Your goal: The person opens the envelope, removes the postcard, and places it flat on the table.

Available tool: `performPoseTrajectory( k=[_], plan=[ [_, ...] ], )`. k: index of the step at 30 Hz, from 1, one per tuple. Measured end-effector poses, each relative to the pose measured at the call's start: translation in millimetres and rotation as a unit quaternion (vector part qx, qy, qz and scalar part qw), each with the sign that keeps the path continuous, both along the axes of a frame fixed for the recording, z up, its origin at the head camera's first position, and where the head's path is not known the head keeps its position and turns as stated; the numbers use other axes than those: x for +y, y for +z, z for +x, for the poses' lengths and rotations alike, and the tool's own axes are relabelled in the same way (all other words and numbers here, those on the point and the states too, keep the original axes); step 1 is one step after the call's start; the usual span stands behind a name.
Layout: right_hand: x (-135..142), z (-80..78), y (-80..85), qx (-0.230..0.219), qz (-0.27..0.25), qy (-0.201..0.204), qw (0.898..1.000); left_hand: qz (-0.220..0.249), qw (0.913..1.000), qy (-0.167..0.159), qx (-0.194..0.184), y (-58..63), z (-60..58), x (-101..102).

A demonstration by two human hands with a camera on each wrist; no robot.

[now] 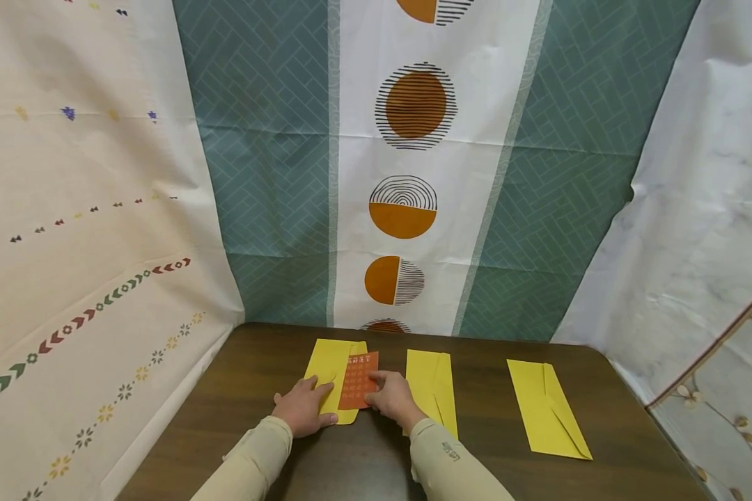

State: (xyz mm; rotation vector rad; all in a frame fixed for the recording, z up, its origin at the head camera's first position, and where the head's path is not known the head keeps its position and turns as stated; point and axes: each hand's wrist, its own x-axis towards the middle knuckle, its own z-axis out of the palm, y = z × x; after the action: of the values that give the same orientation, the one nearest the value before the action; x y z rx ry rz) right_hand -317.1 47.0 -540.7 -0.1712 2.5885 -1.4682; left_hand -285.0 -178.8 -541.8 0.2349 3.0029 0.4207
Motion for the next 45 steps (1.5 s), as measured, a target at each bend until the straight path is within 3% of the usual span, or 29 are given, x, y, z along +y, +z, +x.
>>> performPoseTrajectory(
  k=[25,45],
  plan=[
    [26.8,4.0,5.5,-0.008,-0.004,-0.004,1.0,0.007,1.0,0.001,-0.001,2.2,2.6,2.3],
    [67.0,-9.8,13.7,0.009,0.018,-0.072,0.997,0.01,0.9999,0.0,0.007,3.7,5.1,2.6]
  ],
)
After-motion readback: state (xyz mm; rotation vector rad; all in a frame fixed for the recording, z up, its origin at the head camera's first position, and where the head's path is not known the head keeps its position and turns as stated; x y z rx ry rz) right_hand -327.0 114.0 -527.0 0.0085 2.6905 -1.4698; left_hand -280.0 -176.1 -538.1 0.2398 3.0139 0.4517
